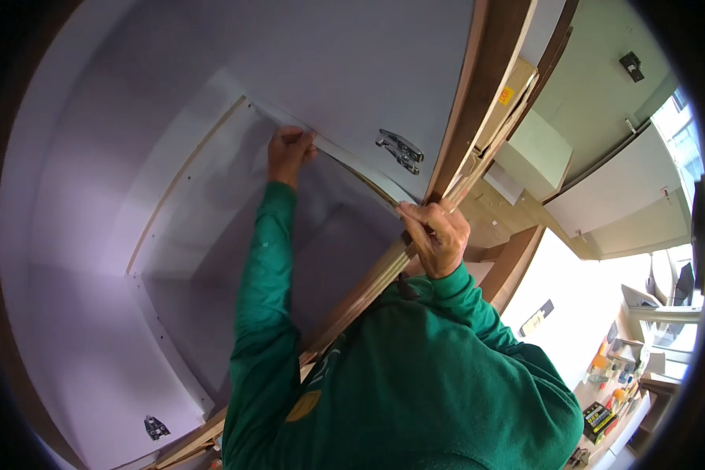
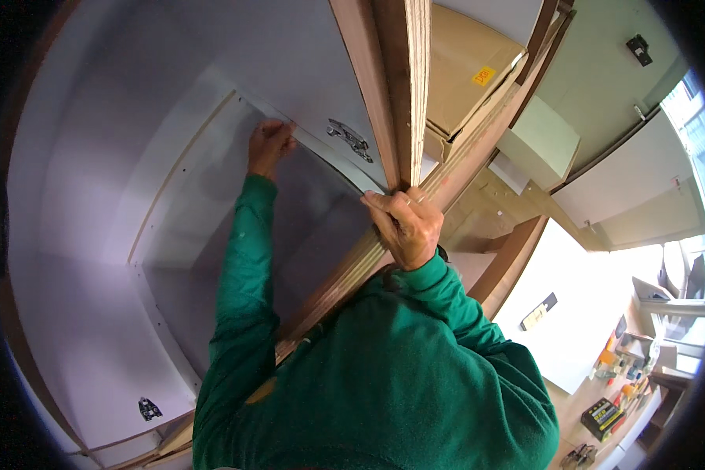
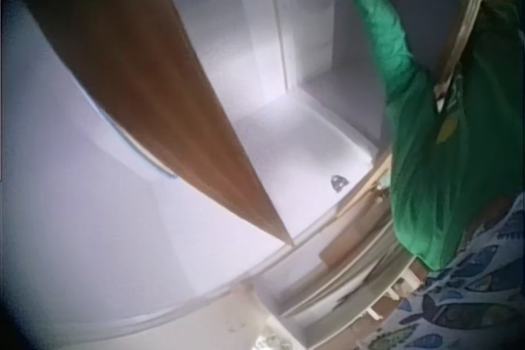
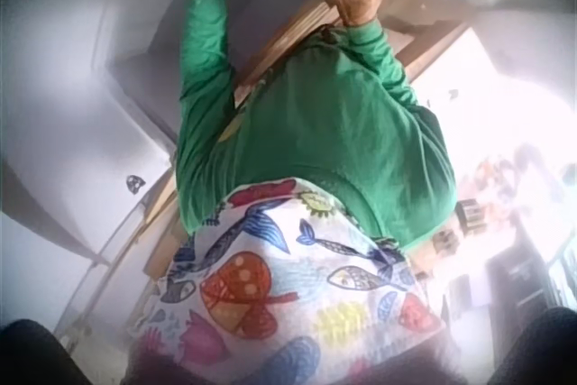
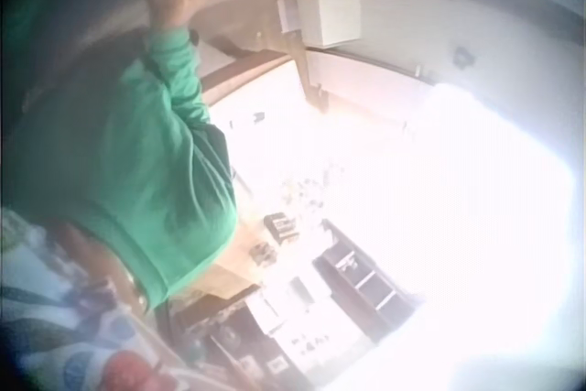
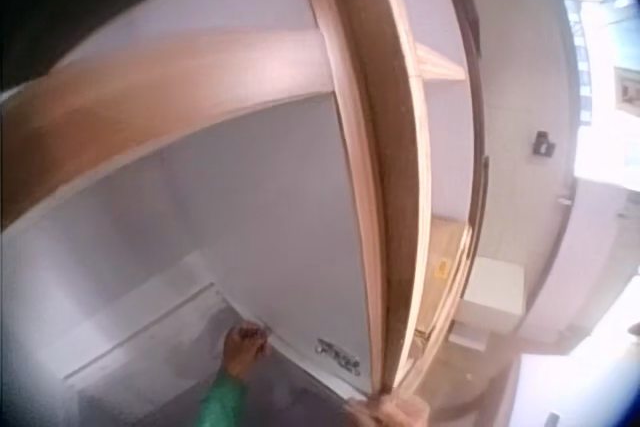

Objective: The person applies adhesive edging tape to the interior edges of a wooden cabinet unit using hands and a pair of scissors to trim the tape.

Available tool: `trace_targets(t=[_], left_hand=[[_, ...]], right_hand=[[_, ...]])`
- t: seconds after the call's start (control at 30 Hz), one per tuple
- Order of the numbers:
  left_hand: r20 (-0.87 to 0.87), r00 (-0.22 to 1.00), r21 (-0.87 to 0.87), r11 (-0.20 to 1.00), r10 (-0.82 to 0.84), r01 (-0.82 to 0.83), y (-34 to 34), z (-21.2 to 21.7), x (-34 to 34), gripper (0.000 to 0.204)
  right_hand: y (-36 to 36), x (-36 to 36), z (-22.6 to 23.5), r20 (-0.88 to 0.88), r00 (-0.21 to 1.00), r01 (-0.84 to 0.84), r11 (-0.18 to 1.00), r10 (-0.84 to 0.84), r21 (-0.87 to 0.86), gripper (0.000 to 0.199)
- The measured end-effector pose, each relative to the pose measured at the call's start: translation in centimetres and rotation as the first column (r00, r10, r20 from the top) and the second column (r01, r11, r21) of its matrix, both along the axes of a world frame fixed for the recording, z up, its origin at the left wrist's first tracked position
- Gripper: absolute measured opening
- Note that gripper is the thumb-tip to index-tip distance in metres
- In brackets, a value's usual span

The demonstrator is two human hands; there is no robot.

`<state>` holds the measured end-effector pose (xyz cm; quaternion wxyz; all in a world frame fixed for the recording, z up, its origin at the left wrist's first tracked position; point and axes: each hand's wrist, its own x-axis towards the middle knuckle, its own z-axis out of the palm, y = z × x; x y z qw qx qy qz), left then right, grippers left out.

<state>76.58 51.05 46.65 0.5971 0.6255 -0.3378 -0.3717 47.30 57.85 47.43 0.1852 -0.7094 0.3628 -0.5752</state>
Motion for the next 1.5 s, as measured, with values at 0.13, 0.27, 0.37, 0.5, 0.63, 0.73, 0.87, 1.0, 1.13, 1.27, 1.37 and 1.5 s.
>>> trace_targets(t=[0.13,0.27,0.37,0.5,0.63,0.73,0.87,1.0,1.13,1.27,1.37,1.5], left_hand=[[0.020,1.000,-0.026,1.000,0.017,-0.017,-0.3,-0.5,0.3,0.032],[0.029,1.000,0.000,1.000,-0.004,0.004,0.1,-0.2,-0.5,0.034],[0.027,1.000,0.023,1.000,0.005,-0.006,0.5,0.5,-0.8,0.031],[0.013,1.000,-0.023,1.000,0.019,-0.018,0.9,-0.1,-0.4,0.034],[-0.046,0.998,-0.009,0.999,0.048,-0.048,1.1,-0.1,-0.7,0.039],[-0.141,0.988,-0.007,0.998,0.066,-0.068,1.3,-0.2,-0.7,0.042],[-0.199,0.979,-0.019,0.999,0.031,-0.035,1.5,-0.6,0.0,0.046],[-0.239,0.970,-0.014,0.999,0.032,-0.037,1.2,-0.2,0.0,0.045],[-0.213,0.977,-0.007,1.000,0.008,-0.010,1.4,0.4,0.0,0.043],[0.230,0.962,0.015,0.989,-0.148,0.149,2.5,0.5,-0.2,0.038],[0.869,0.495,-0.151,0.947,-0.009,0.282,5.1,1.4,-3.1,0.029],[0.926,0.267,-0.345,0.884,0.266,0.316,4.9,2.0,-4.5,0.018]], right_hand=[[-0.3,-0.9,-0.2,-0.146,0.988,0.016,0.984,-0.043,-0.179,0.019],[-1.1,-2.2,-0.7,-0.242,0.970,-0.076,0.959,0.008,-0.273,0.020],[-2.0,-2.9,-0.8,-0.344,0.939,-0.158,0.919,0.026,-0.360,0.022],[-2.9,-2.8,0.7,-0.334,0.942,-0.187,0.881,0.035,-0.435,0.024],[-3.1,-3.3,0.9,-0.424,0.906,-0.216,0.859,-0.002,-0.465,0.022],[-2.9,-3.2,2.0,-0.444,0.896,-0.239,0.848,0.004,-0.473,0.022],[-2.7,-2.5,2.8,-0.421,0.907,-0.232,0.834,-0.001,-0.501,0.021],[-2.2,-1.6,3.5,-0.402,0.915,-0.234,0.860,0.036,-0.454,0.018],[-1.4,0.1,3.6,-0.211,0.976,-0.118,0.943,0.053,-0.310,0.015],[0.6,1.1,3.5,-0.094,0.984,-0.162,0.981,0.153,-0.102,0.015],[1.1,1.5,3.1,-0.033,0.991,-0.128,0.990,0.127,-0.050,0.014],[0.8,1.8,3.6,-0.012,0.990,-0.138,0.989,0.138,-0.059,0.014]])
